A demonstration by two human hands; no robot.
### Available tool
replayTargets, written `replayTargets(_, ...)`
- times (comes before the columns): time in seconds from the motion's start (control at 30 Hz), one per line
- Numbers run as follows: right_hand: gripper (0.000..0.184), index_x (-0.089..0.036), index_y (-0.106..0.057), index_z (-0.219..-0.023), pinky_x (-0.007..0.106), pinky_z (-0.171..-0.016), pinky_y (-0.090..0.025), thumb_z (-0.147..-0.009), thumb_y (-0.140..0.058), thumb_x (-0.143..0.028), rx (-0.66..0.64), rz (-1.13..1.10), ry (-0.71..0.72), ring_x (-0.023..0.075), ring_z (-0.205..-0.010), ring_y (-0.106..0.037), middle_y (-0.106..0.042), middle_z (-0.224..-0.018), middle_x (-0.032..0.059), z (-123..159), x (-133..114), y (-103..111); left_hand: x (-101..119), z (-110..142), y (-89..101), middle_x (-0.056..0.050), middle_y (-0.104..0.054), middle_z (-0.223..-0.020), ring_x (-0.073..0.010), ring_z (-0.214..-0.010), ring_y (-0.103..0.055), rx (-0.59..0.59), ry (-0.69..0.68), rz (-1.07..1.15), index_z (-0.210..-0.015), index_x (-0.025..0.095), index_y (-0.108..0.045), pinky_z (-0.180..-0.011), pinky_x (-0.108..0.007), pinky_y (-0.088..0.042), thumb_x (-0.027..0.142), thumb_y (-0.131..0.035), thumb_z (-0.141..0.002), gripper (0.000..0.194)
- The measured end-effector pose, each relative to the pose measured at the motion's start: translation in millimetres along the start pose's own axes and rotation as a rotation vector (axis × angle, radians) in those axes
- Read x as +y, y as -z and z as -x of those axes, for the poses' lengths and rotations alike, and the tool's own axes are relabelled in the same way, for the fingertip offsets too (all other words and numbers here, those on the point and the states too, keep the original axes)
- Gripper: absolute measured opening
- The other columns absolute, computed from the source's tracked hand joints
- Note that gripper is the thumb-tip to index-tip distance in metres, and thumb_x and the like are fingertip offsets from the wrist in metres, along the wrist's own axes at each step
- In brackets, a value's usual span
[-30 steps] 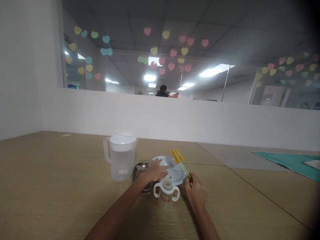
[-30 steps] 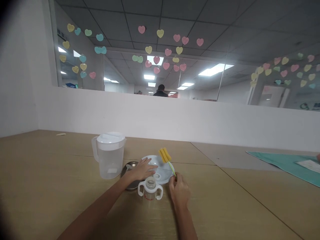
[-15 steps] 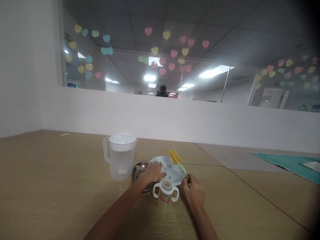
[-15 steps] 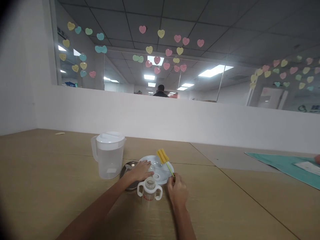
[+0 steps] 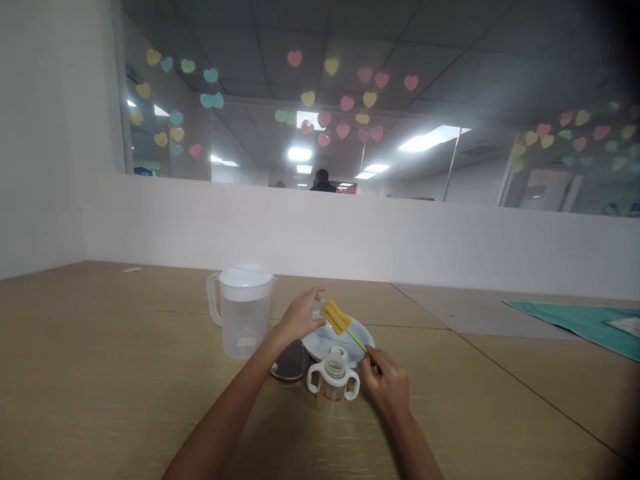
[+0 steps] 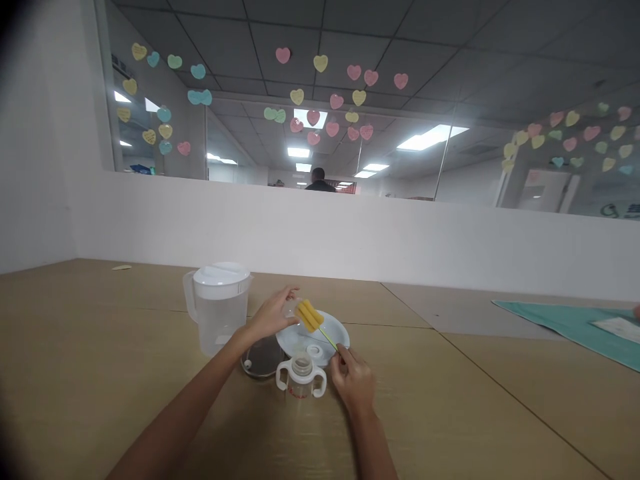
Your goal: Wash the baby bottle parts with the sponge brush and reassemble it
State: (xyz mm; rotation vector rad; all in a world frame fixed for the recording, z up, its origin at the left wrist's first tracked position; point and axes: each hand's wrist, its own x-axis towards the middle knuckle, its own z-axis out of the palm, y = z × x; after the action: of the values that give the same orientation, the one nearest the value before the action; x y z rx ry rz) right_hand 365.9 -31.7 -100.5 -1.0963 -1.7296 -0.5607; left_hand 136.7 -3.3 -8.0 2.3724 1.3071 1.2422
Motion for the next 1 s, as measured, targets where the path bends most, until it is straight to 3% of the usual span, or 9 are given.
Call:
replayTargets(0.2, 0.023, -0.014, -0.067, -0.087, 0.020, -0.056, -0.045, -0.083, -0.046, -0.022, 0.061, -0.044, 0.192, 0.0112, -0.057, -0.059, -0.067, -0.069, 0.0057, 0, -3, 2, 8, 5, 31.2, -0.006, -0.062, -0.110, -0.0231, -0.109, -0.051, -0.179, -0.025, 0.065, -0.122, 0.021, -0.046, -0.096, -0.033, -0.036, 0.030, -0.077, -0.057, 0.073)
replayTargets(0.33, 0.020, -0.013, -0.066, -0.092, 0.020, -0.057, -0.046, -0.082, -0.049, -0.017, 0.106, -0.074, 0.269, 0.0107, -0.059, -0.059, -0.065, -0.067, 0.0046, 0, -7, 3, 14, 8, 29.6, -0.006, -0.062, -0.111, -0.0192, -0.099, -0.057, -0.326, -0.020, 0.238, -0.118, 0.019, -0.053, -0.083, -0.027, -0.044, 0.040, -0.074, -0.061, 0.064)
replayTargets(0.43, 0.020, -0.012, -0.065, -0.094, 0.020, -0.058, -0.046, -0.082, -0.049, -0.015, 0.141, -0.056, 0.296, 0.0107, -0.060, -0.059, -0.065, -0.068, 0.0048, 0, -9, 4, 19, 9, 18.0, -0.005, -0.066, -0.098, -0.0172, -0.086, -0.060, -0.275, 0.078, 0.203, -0.102, 0.015, -0.062, -0.073, -0.025, -0.046, 0.052, -0.050, -0.080, 0.044)
replayTargets(0.53, 0.020, -0.013, -0.065, -0.094, 0.021, -0.059, -0.047, -0.083, -0.048, -0.016, 0.145, -0.020, 0.300, 0.0107, -0.061, -0.060, -0.066, -0.069, 0.0053, 0, -8, 4, 24, 9, 7.1, -0.008, -0.068, -0.085, -0.0178, -0.078, -0.061, -0.183, 0.125, 0.078, -0.094, 0.013, -0.064, -0.071, -0.027, -0.046, 0.050, -0.025, -0.091, 0.053)
replayTargets(0.63, 0.021, -0.014, -0.065, -0.094, 0.022, -0.060, -0.049, -0.084, -0.047, -0.018, 0.145, 0.003, 0.278, 0.0115, -0.062, -0.061, -0.067, -0.072, 0.0064, 0, -6, 3, 26, 9, 3.5, -0.011, -0.065, -0.103, -0.0200, -0.094, -0.059, -0.133, 0.070, 0.029, -0.109, 0.014, -0.058, -0.084, -0.030, -0.044, 0.045, -0.033, -0.091, 0.044)
replayTargets(0.77, 0.020, -0.015, -0.065, -0.094, 0.022, -0.061, -0.049, -0.085, -0.048, -0.018, 0.177, -0.002, 0.262, 0.0117, -0.062, -0.061, -0.068, -0.074, 0.0065, 0, -7, 2, 32, 9, 11.8, -0.011, -0.050, -0.127, -0.0191, -0.115, -0.048, -0.175, -0.038, 0.110, -0.121, 0.017, -0.053, -0.099, -0.031, -0.036, 0.027, -0.053, -0.083, 0.040)
replayTargets(0.9, 0.021, -0.014, -0.065, -0.095, 0.022, -0.062, -0.048, -0.084, -0.048, -0.018, 0.185, -0.011, 0.214, 0.0112, -0.061, -0.060, -0.066, -0.070, 0.0057, 2, -7, 1, 42, 10, 24.0, -0.008, -0.051, -0.127, -0.0180, -0.113, -0.050, -0.223, -0.121, 0.229, -0.104, 0.019, -0.066, -0.098, -0.028, -0.038, 0.012, -0.059, -0.074, 0.031)
replayTargets(1.0, 0.020, -0.014, -0.065, -0.095, 0.021, -0.060, -0.047, -0.084, -0.050, -0.018, 0.205, 0.001, 0.195, 0.0100, -0.058, -0.058, -0.064, -0.066, 0.0039, 4, -5, 0, 45, 11, 26.4, -0.006, -0.058, -0.120, -0.0174, -0.108, -0.053, -0.205, -0.118, 0.255, -0.106, 0.021, -0.065, -0.094, -0.027, -0.040, 0.021, -0.061, -0.076, 0.031)
